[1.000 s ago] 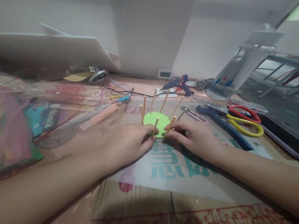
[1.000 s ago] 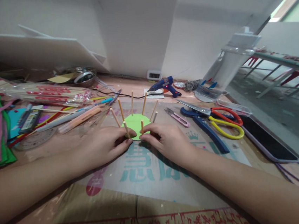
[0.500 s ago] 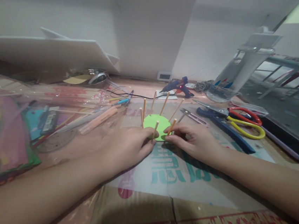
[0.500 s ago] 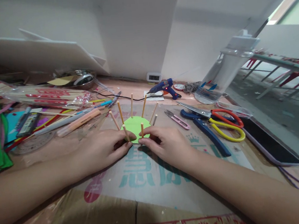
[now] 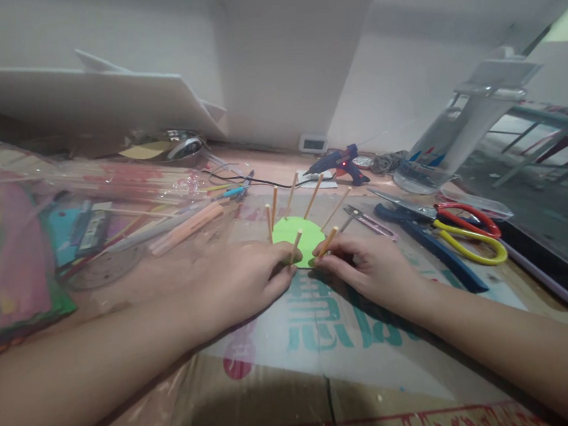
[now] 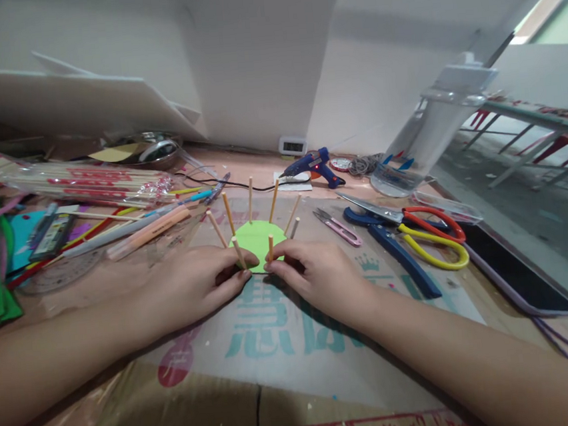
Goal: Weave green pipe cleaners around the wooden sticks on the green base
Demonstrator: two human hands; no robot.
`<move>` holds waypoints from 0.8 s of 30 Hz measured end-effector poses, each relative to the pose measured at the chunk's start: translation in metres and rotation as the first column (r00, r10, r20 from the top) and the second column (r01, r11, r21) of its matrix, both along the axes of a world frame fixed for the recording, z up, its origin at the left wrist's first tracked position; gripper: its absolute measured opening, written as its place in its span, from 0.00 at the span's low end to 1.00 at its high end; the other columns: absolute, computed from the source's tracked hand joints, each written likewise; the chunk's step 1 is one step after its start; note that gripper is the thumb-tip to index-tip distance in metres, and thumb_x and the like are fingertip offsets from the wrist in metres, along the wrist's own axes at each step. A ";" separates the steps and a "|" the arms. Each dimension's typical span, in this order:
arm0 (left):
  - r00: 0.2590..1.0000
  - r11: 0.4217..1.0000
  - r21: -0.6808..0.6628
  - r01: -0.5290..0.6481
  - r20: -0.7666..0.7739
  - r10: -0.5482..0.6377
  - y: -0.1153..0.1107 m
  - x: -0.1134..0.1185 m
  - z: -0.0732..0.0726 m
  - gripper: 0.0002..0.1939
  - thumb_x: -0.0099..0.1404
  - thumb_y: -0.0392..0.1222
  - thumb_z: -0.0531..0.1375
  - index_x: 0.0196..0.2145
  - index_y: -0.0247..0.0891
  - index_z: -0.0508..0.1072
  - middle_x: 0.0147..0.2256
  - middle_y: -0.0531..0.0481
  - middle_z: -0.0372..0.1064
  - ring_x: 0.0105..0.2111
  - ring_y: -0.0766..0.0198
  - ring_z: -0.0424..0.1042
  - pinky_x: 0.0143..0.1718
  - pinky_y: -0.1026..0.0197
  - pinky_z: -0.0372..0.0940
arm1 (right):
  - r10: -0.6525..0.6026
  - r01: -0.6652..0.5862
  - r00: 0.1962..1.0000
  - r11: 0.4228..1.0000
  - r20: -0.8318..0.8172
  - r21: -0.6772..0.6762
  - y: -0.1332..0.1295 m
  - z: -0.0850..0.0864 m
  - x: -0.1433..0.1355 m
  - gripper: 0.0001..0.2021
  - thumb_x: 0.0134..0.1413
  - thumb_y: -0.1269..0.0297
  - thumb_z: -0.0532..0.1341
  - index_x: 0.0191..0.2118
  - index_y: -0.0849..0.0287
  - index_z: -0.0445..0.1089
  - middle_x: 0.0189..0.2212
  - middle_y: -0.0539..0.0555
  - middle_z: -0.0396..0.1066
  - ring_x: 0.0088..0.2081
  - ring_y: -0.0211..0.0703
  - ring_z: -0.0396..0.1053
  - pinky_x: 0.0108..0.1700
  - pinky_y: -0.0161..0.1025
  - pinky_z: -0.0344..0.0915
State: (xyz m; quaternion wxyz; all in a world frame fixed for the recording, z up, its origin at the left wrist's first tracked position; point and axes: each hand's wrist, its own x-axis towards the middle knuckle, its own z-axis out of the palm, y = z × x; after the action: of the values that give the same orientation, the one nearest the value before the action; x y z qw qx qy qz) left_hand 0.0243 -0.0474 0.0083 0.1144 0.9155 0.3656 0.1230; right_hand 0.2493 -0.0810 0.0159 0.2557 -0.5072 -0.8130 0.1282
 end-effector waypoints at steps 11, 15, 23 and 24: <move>1.000 1.000 0.013 0.009 0.010 -0.009 0.001 0.000 0.000 0.14 0.70 0.44 0.52 0.45 0.44 0.75 0.40 0.51 0.79 0.38 0.57 0.77 0.35 0.58 0.64 | 0.013 -0.013 1.000 1.000 0.017 0.004 -0.001 0.000 0.001 0.09 0.63 0.64 0.58 0.37 0.56 0.76 0.31 0.50 0.79 0.30 0.39 0.74 0.33 0.34 0.63; 1.000 1.000 0.008 0.006 0.006 -0.006 0.000 0.001 0.002 0.13 0.70 0.44 0.52 0.44 0.44 0.75 0.39 0.51 0.79 0.39 0.56 0.77 0.35 0.58 0.64 | 0.016 -0.016 1.000 1.000 0.025 -0.003 0.000 0.000 0.001 0.09 0.63 0.63 0.58 0.38 0.56 0.76 0.32 0.50 0.79 0.31 0.39 0.74 0.34 0.35 0.64; 1.000 1.000 -0.020 0.001 0.007 -0.001 0.000 0.000 0.001 0.14 0.70 0.44 0.52 0.45 0.44 0.75 0.40 0.50 0.79 0.39 0.55 0.77 0.35 0.57 0.64 | -0.004 0.005 1.000 0.999 -0.027 0.034 -0.003 -0.001 0.002 0.11 0.63 0.58 0.59 0.45 0.56 0.73 0.25 0.49 0.76 0.25 0.38 0.71 0.29 0.35 0.62; 1.000 1.000 -0.023 -0.003 0.003 0.003 0.000 0.001 0.001 0.14 0.70 0.45 0.52 0.45 0.45 0.75 0.40 0.50 0.79 0.39 0.55 0.77 0.35 0.57 0.64 | -0.001 0.003 0.999 0.999 -0.043 0.044 -0.004 -0.001 0.002 0.12 0.63 0.57 0.60 0.47 0.57 0.72 0.24 0.49 0.76 0.24 0.38 0.70 0.29 0.35 0.61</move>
State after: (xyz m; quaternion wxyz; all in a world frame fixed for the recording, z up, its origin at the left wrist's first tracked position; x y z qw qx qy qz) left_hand 0.0248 -0.0473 0.0097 0.1253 0.9135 0.3680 0.1200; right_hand 0.2510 -0.0851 0.0145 0.2844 -0.4994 -0.8094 0.1208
